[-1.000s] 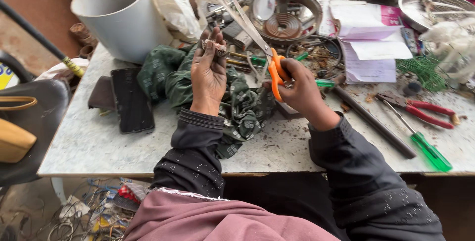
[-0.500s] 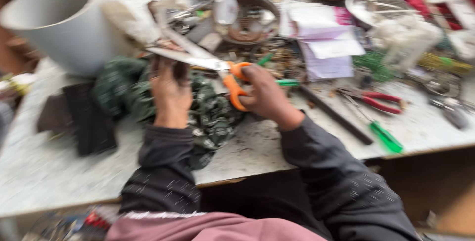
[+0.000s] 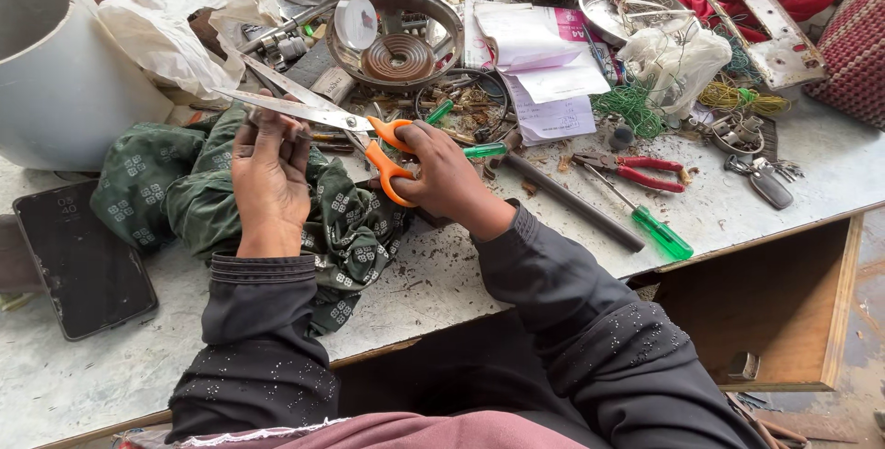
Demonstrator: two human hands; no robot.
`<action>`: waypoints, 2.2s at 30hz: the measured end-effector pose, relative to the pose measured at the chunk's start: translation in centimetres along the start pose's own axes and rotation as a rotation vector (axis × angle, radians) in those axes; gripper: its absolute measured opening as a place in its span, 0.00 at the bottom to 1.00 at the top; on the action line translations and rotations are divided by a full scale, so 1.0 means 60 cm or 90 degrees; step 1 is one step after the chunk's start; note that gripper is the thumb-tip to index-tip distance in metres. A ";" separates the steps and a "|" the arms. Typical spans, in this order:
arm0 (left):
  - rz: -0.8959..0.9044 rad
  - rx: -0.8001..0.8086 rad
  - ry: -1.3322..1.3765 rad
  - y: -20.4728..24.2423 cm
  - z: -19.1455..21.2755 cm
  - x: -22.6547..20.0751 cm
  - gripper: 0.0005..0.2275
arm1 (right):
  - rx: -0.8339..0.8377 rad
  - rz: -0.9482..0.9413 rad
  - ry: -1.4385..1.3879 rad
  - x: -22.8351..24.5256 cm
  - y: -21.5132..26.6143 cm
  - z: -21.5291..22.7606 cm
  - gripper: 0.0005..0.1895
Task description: The person uses a hammer and a screwdriver to break apart a small electronic component on a cluttered workbench. They then use orange-handled scissors to cut a piece of wire or tape and continue manipulating the component with their hands.
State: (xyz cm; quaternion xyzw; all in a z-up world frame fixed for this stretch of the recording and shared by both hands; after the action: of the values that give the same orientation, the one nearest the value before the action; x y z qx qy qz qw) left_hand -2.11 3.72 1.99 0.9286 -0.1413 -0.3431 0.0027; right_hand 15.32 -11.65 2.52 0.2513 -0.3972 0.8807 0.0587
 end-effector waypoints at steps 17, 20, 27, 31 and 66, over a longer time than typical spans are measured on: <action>0.049 0.046 0.172 -0.037 0.020 0.024 0.07 | -0.036 0.026 0.027 -0.014 0.001 0.000 0.29; 0.010 0.081 0.115 -0.016 0.011 0.007 0.09 | -0.048 0.054 0.020 -0.012 0.001 0.002 0.30; -0.010 0.128 0.097 0.001 -0.017 0.000 0.14 | -0.029 0.042 0.007 -0.005 -0.006 0.006 0.31; -0.034 0.137 0.071 -0.004 -0.010 0.004 0.13 | -0.036 0.070 -0.004 -0.004 -0.003 0.009 0.32; -0.155 0.263 0.050 -0.003 -0.007 0.010 0.12 | 0.017 0.036 -0.076 0.030 -0.001 0.014 0.22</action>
State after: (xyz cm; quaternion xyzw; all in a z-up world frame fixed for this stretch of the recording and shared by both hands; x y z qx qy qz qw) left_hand -1.36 3.68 1.90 0.9323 -0.0949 -0.2684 -0.2229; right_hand 14.11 -12.41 3.91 0.2927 -0.3950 0.8708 0.0068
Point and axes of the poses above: each hand's wrist, its own y-axis away from the middle knuckle, its own z-axis out of the back of the hand, x = y × z, the point moved 2 cm from there along -y, towards the middle knuckle, and after that the axes turned 13 degrees about -x, right-handed, at the moved point
